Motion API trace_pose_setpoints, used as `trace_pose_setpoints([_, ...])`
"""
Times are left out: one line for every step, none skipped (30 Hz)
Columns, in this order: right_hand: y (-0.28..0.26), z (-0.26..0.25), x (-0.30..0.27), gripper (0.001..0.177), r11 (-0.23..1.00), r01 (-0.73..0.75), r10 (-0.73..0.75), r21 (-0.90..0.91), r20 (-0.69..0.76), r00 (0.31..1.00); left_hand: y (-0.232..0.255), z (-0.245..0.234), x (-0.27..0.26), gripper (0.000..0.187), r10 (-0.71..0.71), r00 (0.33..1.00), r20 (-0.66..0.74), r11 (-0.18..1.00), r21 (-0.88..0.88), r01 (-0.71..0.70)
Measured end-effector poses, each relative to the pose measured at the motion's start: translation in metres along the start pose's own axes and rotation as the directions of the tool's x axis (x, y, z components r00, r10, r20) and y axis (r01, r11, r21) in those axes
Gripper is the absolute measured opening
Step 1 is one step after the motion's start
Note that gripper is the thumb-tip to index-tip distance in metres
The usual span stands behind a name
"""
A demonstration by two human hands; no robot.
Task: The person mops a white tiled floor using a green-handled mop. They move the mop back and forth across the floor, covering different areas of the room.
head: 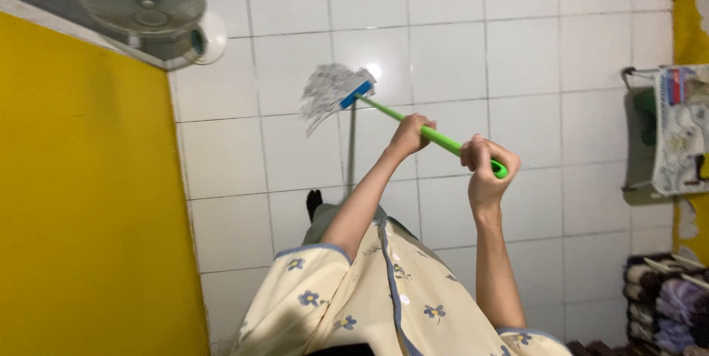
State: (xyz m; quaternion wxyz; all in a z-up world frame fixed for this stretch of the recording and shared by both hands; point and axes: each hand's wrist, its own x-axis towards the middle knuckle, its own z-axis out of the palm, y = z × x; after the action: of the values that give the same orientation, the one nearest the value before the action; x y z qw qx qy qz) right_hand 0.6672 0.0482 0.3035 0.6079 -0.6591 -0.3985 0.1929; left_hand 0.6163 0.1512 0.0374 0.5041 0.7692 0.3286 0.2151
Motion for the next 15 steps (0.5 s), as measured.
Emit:
trace_pose_setpoints([0.004, -0.012, 0.0, 0.058, 1.0, -0.001, 0.001, -0.01, -0.009, 1.0, 0.009, 0.014, 0.006, 0.023, 0.006, 1.0, 0.01, 1.0, -0.007, -0.006])
trace_pose_setpoints([0.006, -0.022, -0.001, 0.058, 1.0, 0.023, -0.022, 0.016, -0.057, 0.998, 0.018, 0.027, 0.011, 0.018, -0.001, 0.997, 0.076, 0.998, -0.062, 0.005])
trace_pose_setpoints([0.01, -0.034, 0.001, 0.059, 0.998, 0.052, -0.047, 0.045, -0.106, 0.993, 0.028, 0.039, 0.021, 0.014, -0.002, 0.99, 0.143, 0.994, -0.111, 0.018])
trace_pose_setpoints([0.014, -0.042, 0.003, 0.059, 0.998, 0.054, -0.049, 0.039, -0.117, 0.992, 0.036, 0.048, 0.029, 0.014, 0.007, 0.988, 0.152, 0.993, -0.113, 0.01])
trace_pose_setpoints([0.018, -0.049, 0.003, 0.06, 0.998, 0.067, -0.064, 0.01, -0.157, 0.985, 0.045, 0.057, 0.033, 0.014, 0.02, 0.981, 0.191, 0.992, -0.129, 0.005])
trace_pose_setpoints([0.021, -0.055, 0.002, 0.06, 0.997, 0.078, -0.08, -0.019, -0.196, 0.977, 0.053, 0.065, 0.037, 0.014, 0.033, 0.973, 0.23, 0.99, -0.144, 0.0])
trace_pose_setpoints([0.026, -0.062, 0.001, 0.06, 0.997, 0.075, -0.079, -0.026, -0.203, 0.976, 0.058, 0.065, 0.039, 0.014, 0.038, 0.97, 0.238, 0.989, -0.149, -0.002])
trace_pose_setpoints([0.031, -0.068, 0.0, 0.06, 0.997, 0.074, -0.077, -0.022, -0.216, 0.973, 0.063, 0.064, 0.04, 0.009, 0.028, 0.955, 0.297, 0.991, -0.136, 0.014])
trace_pose_setpoints([0.038, -0.071, 0.002, 0.06, 0.997, 0.077, -0.078, -0.012, -0.226, 0.971, 0.066, 0.058, 0.044, 0.006, 0.016, 0.937, 0.349, 0.993, -0.117, 0.027])
trace_pose_setpoints([0.04, -0.072, 0.005, 0.06, 0.997, 0.078, -0.079, -0.013, -0.23, 0.97, 0.064, 0.06, 0.049, 0.006, 0.019, 0.936, 0.352, 0.993, -0.116, 0.023])
trace_pose_setpoints([0.041, -0.071, 0.007, 0.06, 0.997, 0.078, -0.078, -0.005, -0.211, 0.974, 0.062, 0.061, 0.05, 0.006, -0.008, 0.935, 0.354, 0.995, -0.085, 0.041])
trace_pose_setpoints([0.042, -0.07, 0.007, 0.06, 0.997, 0.079, -0.077, 0.004, -0.193, 0.978, 0.059, 0.06, 0.05, 0.005, -0.036, 0.934, 0.356, 0.997, -0.054, 0.059])
trace_pose_setpoints([0.044, -0.069, 0.011, 0.06, 0.997, 0.076, -0.074, 0.004, -0.19, 0.979, 0.058, 0.055, 0.052, 0.005, -0.039, 0.934, 0.355, 0.997, -0.054, 0.062])
trace_pose_setpoints([0.047, -0.067, 0.014, 0.06, 0.997, 0.071, -0.068, 0.008, -0.187, 0.98, 0.056, 0.049, 0.054, 0.007, -0.068, 0.938, 0.341, 0.996, -0.03, 0.083])
trace_pose_setpoints([0.049, -0.063, 0.016, 0.059, 0.998, 0.066, -0.063, 0.013, -0.184, 0.981, 0.052, 0.041, 0.055, 0.012, -0.096, 0.941, 0.326, 0.995, -0.006, 0.104])
